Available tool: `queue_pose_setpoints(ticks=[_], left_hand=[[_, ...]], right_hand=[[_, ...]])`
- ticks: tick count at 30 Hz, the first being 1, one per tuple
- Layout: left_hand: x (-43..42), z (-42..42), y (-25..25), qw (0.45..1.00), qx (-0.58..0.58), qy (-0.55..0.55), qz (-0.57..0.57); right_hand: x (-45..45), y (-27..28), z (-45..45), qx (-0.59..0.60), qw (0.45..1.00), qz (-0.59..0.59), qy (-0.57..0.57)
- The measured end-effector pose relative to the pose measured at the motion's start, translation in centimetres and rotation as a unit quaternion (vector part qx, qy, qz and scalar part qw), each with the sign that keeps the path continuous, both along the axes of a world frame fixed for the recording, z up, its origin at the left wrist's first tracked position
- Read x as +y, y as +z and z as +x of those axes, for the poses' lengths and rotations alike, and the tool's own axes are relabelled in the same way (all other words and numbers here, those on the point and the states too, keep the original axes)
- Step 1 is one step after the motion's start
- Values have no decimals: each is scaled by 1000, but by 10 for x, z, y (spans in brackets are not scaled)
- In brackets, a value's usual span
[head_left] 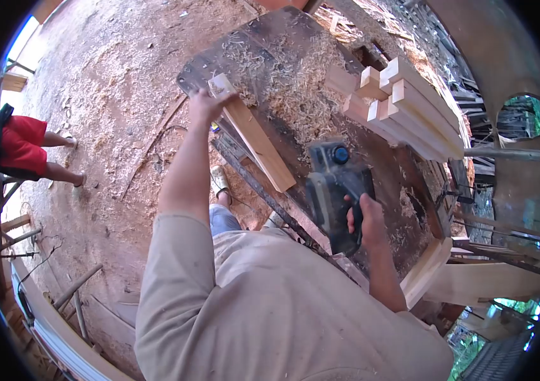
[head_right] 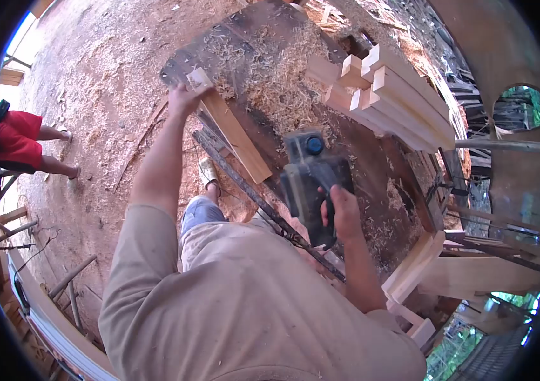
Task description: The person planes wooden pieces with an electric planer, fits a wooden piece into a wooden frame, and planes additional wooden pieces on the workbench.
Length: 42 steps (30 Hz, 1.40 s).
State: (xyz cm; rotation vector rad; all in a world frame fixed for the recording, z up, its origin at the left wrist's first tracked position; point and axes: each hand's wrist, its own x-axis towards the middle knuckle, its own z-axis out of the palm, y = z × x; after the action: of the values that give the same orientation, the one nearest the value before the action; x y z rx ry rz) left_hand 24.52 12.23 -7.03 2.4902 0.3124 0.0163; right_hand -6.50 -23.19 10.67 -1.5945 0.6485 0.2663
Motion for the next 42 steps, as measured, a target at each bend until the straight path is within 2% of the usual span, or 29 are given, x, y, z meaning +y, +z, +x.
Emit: queue_pose_setpoints(ticks=[1,2,3,4,6,8,9,11,14,15,18,24,30,35,42], left_hand=[[9,10,5,999,-8,-7,-46],[15,23,5,998,-27,31,-39],[26,41,-5,977,19,78,-196],[45,65,-24,990,4,110,-85],[41,70,-13,991,-5,134,27],[31,69,18,968,-35,190,-163],[29,73,7,969,-30,187,-158],[21,80,-9,968,33,-34,-246],[22,76,-10,970,78,-12,-230],[26,79,-12,952,95,11,-291],[28,74,-10,938,101,24,-331],[27,77,-7,960,119,11,-253],[21,77,5,966,129,19,-223],[20,74,21,956,143,9,-258],[26,80,18,938,183,-6,-295]], right_hand=[[8,5,-7,-20,999,9,30],[16,8,-11,-40,997,18,59],[23,11,-13,-35,998,16,54],[31,13,-15,-31,997,33,68],[41,11,-17,-21,996,50,75],[50,5,-16,25,993,63,99],[54,2,-15,25,991,76,108],[59,-3,-18,42,989,92,106],[61,-6,-18,67,987,101,110],[62,-6,-17,76,986,98,111],[69,1,-7,91,987,81,109],[84,3,18,92,986,59,125],[108,2,63,79,986,40,141],[134,-4,104,48,987,34,147],[158,-8,168,7,990,49,133]])
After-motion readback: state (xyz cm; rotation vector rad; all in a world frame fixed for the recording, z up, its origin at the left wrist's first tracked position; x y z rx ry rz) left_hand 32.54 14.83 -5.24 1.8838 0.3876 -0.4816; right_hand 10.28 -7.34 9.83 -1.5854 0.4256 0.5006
